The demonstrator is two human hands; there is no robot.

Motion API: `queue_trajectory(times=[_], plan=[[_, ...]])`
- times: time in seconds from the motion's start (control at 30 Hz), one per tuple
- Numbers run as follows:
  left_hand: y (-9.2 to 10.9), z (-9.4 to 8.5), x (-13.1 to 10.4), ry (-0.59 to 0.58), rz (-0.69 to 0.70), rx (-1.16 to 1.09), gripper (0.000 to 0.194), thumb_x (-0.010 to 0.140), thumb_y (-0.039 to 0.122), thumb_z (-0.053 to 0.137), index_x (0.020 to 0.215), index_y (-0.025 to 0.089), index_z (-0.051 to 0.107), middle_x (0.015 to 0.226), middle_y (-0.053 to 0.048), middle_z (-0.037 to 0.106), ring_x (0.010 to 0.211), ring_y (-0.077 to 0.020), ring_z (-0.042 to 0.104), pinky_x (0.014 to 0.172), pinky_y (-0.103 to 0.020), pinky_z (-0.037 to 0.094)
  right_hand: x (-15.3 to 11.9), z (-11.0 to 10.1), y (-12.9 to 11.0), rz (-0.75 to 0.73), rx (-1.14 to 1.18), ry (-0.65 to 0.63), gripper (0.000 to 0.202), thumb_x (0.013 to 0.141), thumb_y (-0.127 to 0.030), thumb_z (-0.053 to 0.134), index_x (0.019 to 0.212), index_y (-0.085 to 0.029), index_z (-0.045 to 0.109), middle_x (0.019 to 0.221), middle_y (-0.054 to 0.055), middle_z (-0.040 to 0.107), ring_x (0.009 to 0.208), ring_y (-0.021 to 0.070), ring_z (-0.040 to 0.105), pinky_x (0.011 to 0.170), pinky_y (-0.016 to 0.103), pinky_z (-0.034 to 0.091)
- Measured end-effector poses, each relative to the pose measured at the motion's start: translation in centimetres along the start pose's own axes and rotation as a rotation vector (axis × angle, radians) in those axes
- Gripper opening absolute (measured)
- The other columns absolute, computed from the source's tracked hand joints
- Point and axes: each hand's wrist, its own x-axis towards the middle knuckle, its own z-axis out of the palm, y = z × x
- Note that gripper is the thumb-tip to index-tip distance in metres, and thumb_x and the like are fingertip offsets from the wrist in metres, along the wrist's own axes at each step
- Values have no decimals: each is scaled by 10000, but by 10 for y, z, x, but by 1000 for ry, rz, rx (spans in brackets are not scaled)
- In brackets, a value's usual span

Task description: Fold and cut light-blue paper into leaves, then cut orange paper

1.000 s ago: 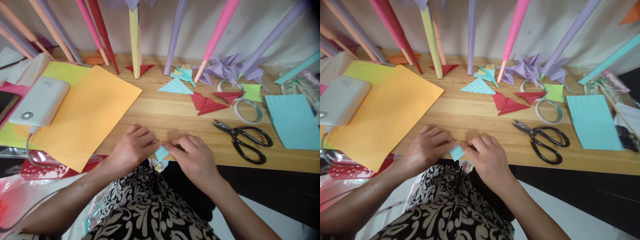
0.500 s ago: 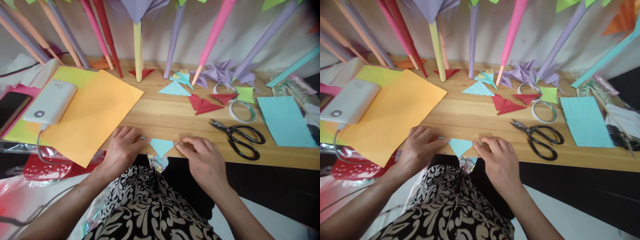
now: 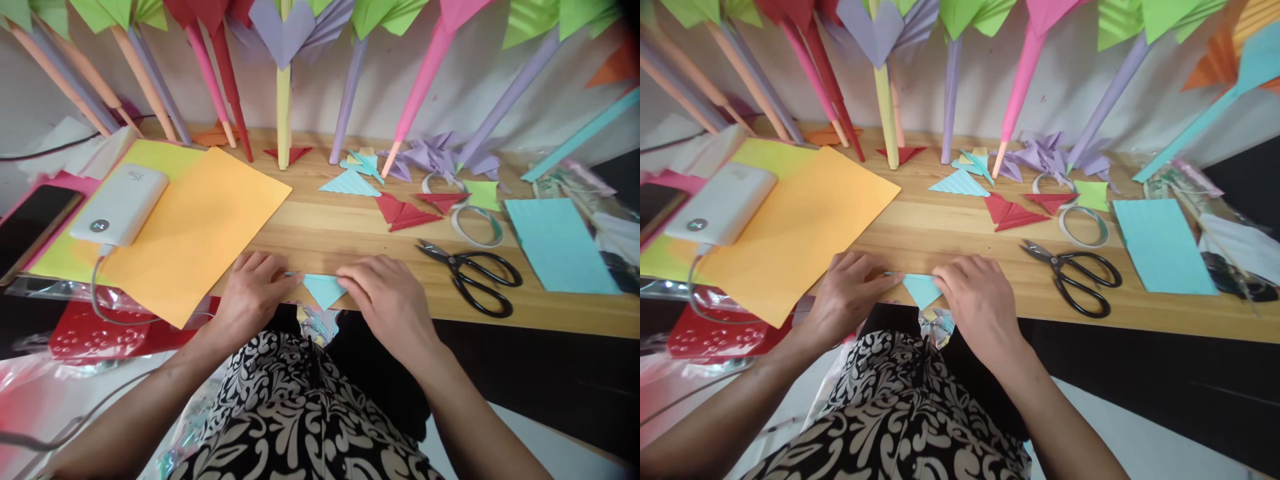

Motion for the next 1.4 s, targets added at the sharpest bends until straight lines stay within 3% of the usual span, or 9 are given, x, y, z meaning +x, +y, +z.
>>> queue_trajectory(times=[0.17,0.37,0.47,0.57,0.7,0.9,1.2,1.3,1.4], plan=[[-2,1,-5,12,-18,-14,190,955,186,560,1000,247,734,879,-47,639,776,-179,491,700,-322,342,7,19,1,53,25,-56,117,953,-249,586,850,-216,631,838,29,677,815,208,600,733,337,386],[-14,-3,-15,84,-105,-21,230,912,92,560,965,238,730,902,-57,641,807,-192,516,724,-350,377,7,19,2,124,89,-89,67,921,-228,637,863,-216,605,876,25,681,839,214,603,758,340,385],[-5,-10,-9,126,-130,-51,235,900,54,531,936,197,714,947,-73,659,834,-203,542,735,-364,395,9,17,2,136,118,-120,85,908,-196,646,841,-211,596,851,20,664,834,214,595,759,338,384],[12,-13,6,135,-128,-86,245,907,57,527,1042,174,694,986,-82,676,861,-211,559,737,-362,400,9,16,0,117,117,-135,81,910,-182,634,841,-202,597,855,30,646,843,224,583,762,343,386],[25,-5,21,68,-65,-136,133,937,176,581,997,171,700,979,-66,695,854,-204,569,748,-356,395,4,16,-3,77,71,-86,87,942,-212,586,856,-197,589,864,48,633,840,233,566,757,348,382],[24,6,24,36,-37,-162,137,936,145,588,852,169,693,832,-27,700,787,-173,575,744,-348,374,-4,18,-5,26,42,21,89,959,-229,568,880,-199,592,858,39,651,824,215,565,744,337,366],[33,-6,41,201,8,-73,119,909,137,626,808,179,672,800,-20,692,752,-171,527,730,-344,356,0,-3,-6,-75,-96,235,89,952,-184,579,966,-206,665,836,28,697,783,198,552,715,348,341],[36,-6,33,202,28,-67,92,905,126,629,849,179,680,822,-25,694,766,-176,519,743,-347,352,-8,-3,-8,-65,-109,229,100,939,-175,596,937,-223,683,845,23,699,794,200,541,721,355,337],[37,1,16,84,22,-121,100,919,130,603,857,171,669,838,-30,696,779,-182,526,760,-358,350,-21,7,-9,-37,-67,148,89,927,-173,612,897,-214,684,828,18,692,793,199,537,711,351,337]])
